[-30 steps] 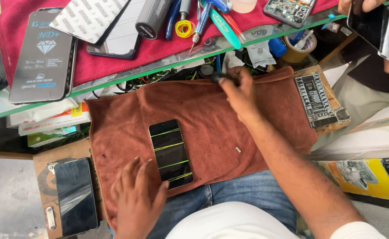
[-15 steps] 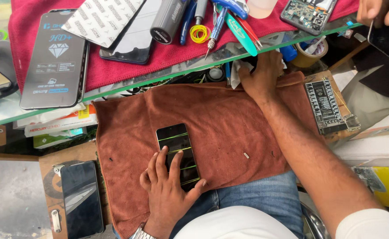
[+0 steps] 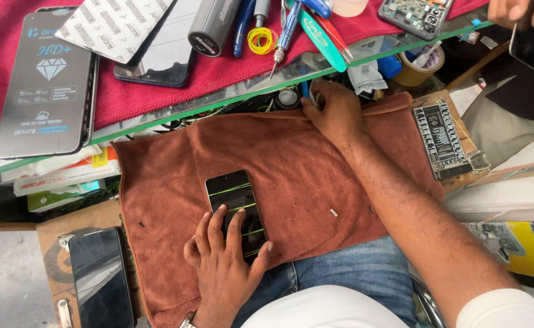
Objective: The person cleans the back of a smartphone with a wipe, then secures the device with rubber bands. They connect a charging cable to the phone and observe the charging indicator on the screen. The person then handles various tools and adhesive strips on the workbench.
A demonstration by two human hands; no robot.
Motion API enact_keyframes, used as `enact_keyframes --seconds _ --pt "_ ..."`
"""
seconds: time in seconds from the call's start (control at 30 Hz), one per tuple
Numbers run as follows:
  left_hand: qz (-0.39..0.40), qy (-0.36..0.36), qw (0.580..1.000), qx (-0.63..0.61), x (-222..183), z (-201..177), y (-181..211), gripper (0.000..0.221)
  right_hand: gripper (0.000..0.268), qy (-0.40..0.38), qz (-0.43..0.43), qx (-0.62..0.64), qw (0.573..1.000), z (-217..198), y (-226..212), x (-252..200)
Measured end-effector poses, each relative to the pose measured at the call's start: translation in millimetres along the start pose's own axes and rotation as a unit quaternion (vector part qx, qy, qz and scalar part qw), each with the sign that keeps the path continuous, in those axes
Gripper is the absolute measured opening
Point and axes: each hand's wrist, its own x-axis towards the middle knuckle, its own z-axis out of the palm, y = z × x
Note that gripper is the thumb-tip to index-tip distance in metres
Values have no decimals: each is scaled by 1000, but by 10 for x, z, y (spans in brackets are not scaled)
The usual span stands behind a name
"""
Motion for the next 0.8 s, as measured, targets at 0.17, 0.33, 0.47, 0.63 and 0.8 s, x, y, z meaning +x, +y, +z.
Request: enact_keyframes --seconds 0.17,0.33,0.47,0.63,0.8 --pt "5 -8 1000 13 -18 76 -35 75 30 -2 7 -9 1000 -32 -73 -23" --pt "3 -13 1000 10 -25 92 -48 74 41 -44 43 3 998 -84 -165 -58" --pt "0 -16 1000 13 -12 69 -35 74 44 0 22 14 1000 -59 -108 -99" --pt "4 -5 1000 8 -15 54 -29 73 38 111 -46 -22 993 47 24 -172" --pt "6 -2 1000 16 -9 44 -12 72 40 154 -77 -9 985 59 76 -178"
